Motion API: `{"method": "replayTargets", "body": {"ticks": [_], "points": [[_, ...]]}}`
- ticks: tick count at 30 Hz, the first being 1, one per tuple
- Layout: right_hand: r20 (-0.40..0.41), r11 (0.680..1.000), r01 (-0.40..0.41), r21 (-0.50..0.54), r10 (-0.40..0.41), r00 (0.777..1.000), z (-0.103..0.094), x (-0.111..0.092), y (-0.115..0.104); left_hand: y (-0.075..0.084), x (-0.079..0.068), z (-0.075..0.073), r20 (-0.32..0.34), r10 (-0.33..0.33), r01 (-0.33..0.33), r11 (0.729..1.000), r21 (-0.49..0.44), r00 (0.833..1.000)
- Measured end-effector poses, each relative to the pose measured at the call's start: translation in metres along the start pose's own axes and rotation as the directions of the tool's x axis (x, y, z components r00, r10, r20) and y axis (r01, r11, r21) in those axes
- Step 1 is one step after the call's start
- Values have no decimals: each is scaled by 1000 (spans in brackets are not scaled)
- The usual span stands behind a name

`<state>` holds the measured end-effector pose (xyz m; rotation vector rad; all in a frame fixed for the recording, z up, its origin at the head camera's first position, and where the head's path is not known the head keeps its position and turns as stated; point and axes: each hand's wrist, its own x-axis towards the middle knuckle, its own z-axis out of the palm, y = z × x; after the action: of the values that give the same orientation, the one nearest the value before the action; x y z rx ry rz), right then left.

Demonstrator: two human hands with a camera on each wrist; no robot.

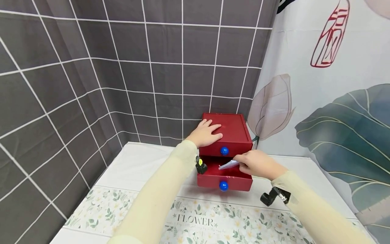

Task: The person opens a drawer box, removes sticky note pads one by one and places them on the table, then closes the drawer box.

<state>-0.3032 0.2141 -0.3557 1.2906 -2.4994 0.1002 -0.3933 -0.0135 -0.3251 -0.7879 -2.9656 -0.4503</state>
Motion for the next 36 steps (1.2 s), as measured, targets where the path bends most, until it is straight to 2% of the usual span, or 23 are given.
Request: {"method": "replayTargets", "body": {"ticks": [2, 4, 6, 8, 11, 13, 15, 17, 21, 25, 31, 36], "points": [[-87, 1000, 5, -7, -6, 996, -5, -9, 2, 0, 1, 0, -7, 2, -2, 1000, -5, 1000], [-186, 999, 15, -28, -20, 982, -10, -20, 5, 0, 1, 0, -12, 6, -7, 1000, -5, 1000], [-288, 998, 19, -58, -35, 957, -13, -31, 9, 0, 1, 1, -14, 10, -10, 1000, -1, 1000], [-389, 995, 20, -94, -55, 919, -16, -42, 14, 1, 1, 0, -15, 12, -12, 1000, -4, 1000], [-485, 992, 2, -126, -63, 872, -16, -59, 22, 0, 1, 0, -16, 14, -14, 1000, -3, 1000], [-518, 989, -34, -141, -45, 854, -13, -71, 27, 0, 1, 1, -16, 17, -17, 1000, 1, 1000], [-515, 987, -85, -139, 1, 857, -9, -85, 32, 0, 1, 1, -14, 19, -18, 1000, 6, 1000], [-483, 981, -148, -128, 68, 873, -2, -98, 36, -1, 1, 2, -12, 19, -19, 1000, 8, 1000], [-359, 957, -275, -93, 226, 906, 17, -119, 40, 0, 0, 1, -4, 11, -11, 1000, -2, 1000], [-255, 932, -357, -63, 331, 909, 35, -128, 41, 1, -2, 0, -3, 4, -4, 1000, -12, 1000], [-188, 925, -371, -85, 351, 917, 55, -132, 38, 1, -3, 0, -8, 9, -9, 1000, -11, 1000], [-177, 942, -305, -140, 279, 944, 71, -135, 27, 0, -2, 0, -12, 26, -26, 1000, 1, 1000]]}}
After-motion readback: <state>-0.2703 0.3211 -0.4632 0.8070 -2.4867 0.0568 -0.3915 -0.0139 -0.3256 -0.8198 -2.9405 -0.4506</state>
